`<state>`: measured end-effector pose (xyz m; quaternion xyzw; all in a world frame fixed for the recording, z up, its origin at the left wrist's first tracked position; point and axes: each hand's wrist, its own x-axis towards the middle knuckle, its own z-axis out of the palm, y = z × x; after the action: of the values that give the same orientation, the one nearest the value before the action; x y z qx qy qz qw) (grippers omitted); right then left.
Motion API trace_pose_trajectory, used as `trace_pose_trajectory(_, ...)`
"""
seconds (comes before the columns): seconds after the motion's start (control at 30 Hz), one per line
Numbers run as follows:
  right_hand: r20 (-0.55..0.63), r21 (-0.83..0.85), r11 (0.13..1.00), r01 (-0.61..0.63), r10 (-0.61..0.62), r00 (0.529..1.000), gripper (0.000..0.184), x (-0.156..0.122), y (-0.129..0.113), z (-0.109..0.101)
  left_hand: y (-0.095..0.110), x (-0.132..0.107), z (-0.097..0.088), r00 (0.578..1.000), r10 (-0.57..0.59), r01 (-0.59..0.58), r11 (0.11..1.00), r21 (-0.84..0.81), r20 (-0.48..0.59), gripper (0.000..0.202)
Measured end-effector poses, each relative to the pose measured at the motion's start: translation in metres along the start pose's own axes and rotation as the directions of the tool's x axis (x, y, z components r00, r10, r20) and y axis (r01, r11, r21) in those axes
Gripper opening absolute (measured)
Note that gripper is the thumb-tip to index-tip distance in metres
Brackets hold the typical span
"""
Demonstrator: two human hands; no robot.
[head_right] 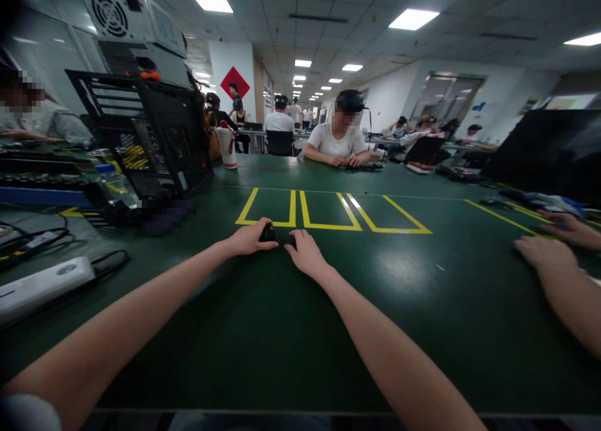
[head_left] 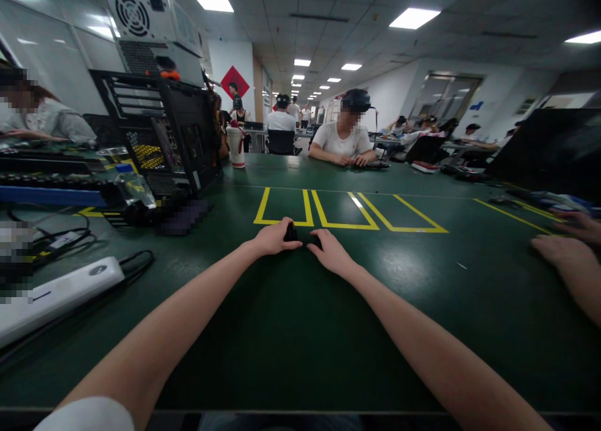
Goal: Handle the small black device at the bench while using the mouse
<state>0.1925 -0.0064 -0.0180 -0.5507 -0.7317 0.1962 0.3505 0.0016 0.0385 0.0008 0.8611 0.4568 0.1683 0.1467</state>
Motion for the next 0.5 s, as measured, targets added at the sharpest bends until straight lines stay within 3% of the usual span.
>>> trace_pose_trajectory(0.1,-0.055,-0.016,0.995,-0.094,0.093,0.994,0.035,0.006,0.01,-0.004,-0.001,0.011,0.004,0.993,-0.061,0.064,0.997,0.034,-0.098,0.063)
trace_pose_trajectory(0.17,-0.009,-0.048,0.992,-0.118,0.118,0.993,0.041,0.007,0.016,-0.011,0.001,0.017,0.008,0.989,-0.092,0.085,0.994,-0.067,-0.112,0.059)
trace_pose_trajectory(0.3,0.106,-0.074,0.997,0.016,-0.008,0.994,0.048,-0.001,0.028,-0.029,0.003,0.028,0.018,0.991,-0.1,0.07,0.949,-0.308,-0.084,0.058)
trace_pose_trajectory(0.37,0.088,-0.083,0.995,0.06,-0.053,0.995,0.044,-0.005,0.033,-0.034,0.005,0.035,0.024,0.985,-0.123,0.075,0.938,-0.339,-0.123,0.062)
trace_pose_trajectory(0.5,-0.013,-0.133,0.991,0.006,-0.008,1.0,0.041,-0.002,0.037,-0.034,0.014,0.048,0.035,0.96,-0.151,0.076,0.951,-0.3,-0.234,0.072)
